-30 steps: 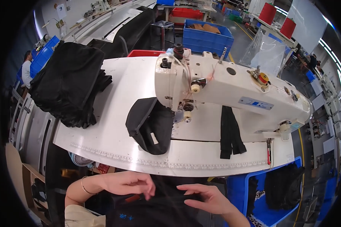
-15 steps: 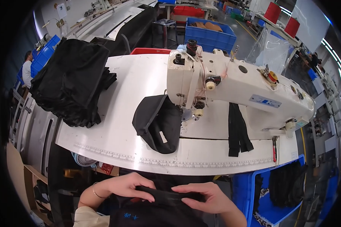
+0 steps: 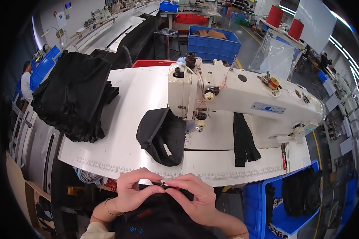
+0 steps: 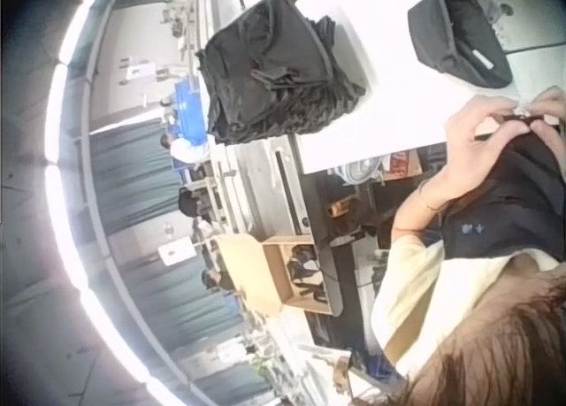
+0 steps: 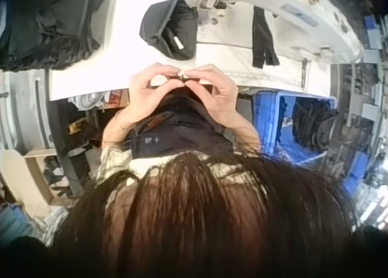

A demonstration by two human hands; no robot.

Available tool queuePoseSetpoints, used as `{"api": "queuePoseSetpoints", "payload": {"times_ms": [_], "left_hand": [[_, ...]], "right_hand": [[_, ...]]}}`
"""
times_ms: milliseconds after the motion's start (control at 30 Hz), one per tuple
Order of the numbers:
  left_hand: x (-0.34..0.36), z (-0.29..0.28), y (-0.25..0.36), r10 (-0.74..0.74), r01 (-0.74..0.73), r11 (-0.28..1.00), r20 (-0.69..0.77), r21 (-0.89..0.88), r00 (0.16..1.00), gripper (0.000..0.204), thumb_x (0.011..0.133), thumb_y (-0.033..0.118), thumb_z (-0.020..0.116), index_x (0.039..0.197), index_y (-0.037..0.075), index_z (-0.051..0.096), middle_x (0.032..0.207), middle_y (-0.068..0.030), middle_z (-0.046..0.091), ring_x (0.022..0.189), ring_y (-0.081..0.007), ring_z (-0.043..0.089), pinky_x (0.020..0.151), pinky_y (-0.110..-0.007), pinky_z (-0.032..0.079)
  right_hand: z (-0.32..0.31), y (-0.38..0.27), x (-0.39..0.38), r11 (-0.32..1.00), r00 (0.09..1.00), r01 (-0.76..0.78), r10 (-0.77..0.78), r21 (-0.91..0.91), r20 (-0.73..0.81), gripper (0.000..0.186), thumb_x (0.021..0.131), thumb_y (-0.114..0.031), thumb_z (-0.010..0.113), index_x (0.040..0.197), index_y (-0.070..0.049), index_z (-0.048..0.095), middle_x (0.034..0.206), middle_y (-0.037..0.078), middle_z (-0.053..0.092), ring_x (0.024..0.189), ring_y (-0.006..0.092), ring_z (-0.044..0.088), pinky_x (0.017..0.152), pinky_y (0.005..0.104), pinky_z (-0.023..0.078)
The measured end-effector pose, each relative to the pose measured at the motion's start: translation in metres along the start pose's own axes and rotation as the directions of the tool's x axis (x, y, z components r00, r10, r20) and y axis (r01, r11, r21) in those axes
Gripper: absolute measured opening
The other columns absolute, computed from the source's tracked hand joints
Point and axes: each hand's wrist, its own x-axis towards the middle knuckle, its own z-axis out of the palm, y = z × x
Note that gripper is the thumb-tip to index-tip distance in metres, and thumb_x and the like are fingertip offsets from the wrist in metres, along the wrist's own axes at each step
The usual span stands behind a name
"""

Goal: Sewing black fabric components for bags using an industrial sewing machine.

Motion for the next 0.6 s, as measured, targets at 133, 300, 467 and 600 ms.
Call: {"api": "queuePoseSetpoints", "payload": {"times_ms": [133,300,467,600], "left_hand": [[-0.005,0.006,0.002,-0.208,0.19,0.925,-0.018,-0.328,0.978,0.022,0.076,0.0,0.072,0.097,-0.002,0.068,0.092,-0.0128,0.065,0.085,-0.0169,0.063,0.075,-0.027,0.05],[-0.021,0.023,-0.005,-0.171,0.151,0.975,-0.117,-0.163,0.978,0.014,0.079,-0.005,0.066,0.093,-0.002,0.065,0.104,-0.0146,0.06,0.102,-0.0228,0.059,0.088,-0.032,0.046],[-0.032,0.043,-0.02,-0.149,-0.012,0.904,-0.341,-0.428,0.928,0.004,0.091,0.002,0.051,0.095,0.001,0.05,0.108,-0.0176,0.058,0.112,-0.0327,0.055,0.105,-0.044,0.034],[-0.068,-0.021,-0.052,-0.661,0.028,0.45,-0.312,-0.892,0.683,0.01,0.095,0.009,0.051,0.102,0.004,0.047,0.083,-0.0054,0.057,0.087,-0.0186,0.064,0.081,-0.033,0.054]], "right_hand": [[0.004,0.0,-0.004,0.994,0.991,-0.099,0.102,0.039,-0.081,0.031,0.073,0.013,0.067,0.103,0.005,0.065,0.092,0.014,0.063,0.084,0.0178,0.06,0.076,0.0257,0.045],[0.012,0.015,-0.016,0.991,0.989,0.018,-0.037,-0.134,-0.144,0.02,0.075,0.005,0.072,0.093,0.002,0.064,0.091,0.012,0.063,0.079,0.0178,0.061,0.069,0.0245,0.048],[0.024,0.029,-0.04,0.996,0.954,0.011,0.018,0.092,-0.298,0.012,0.084,0.004,0.062,0.094,0.002,0.055,0.092,0.012,0.059,0.085,0.0198,0.058,0.077,0.0268,0.046],[-0.006,0.031,-0.048,0.795,0.601,0.088,0.438,0.6,-0.668,0.016,0.097,-0.015,0.048,0.095,0.001,0.05,0.092,0.011,0.055,0.092,0.0233,0.056,0.088,0.0344,0.046]]}}
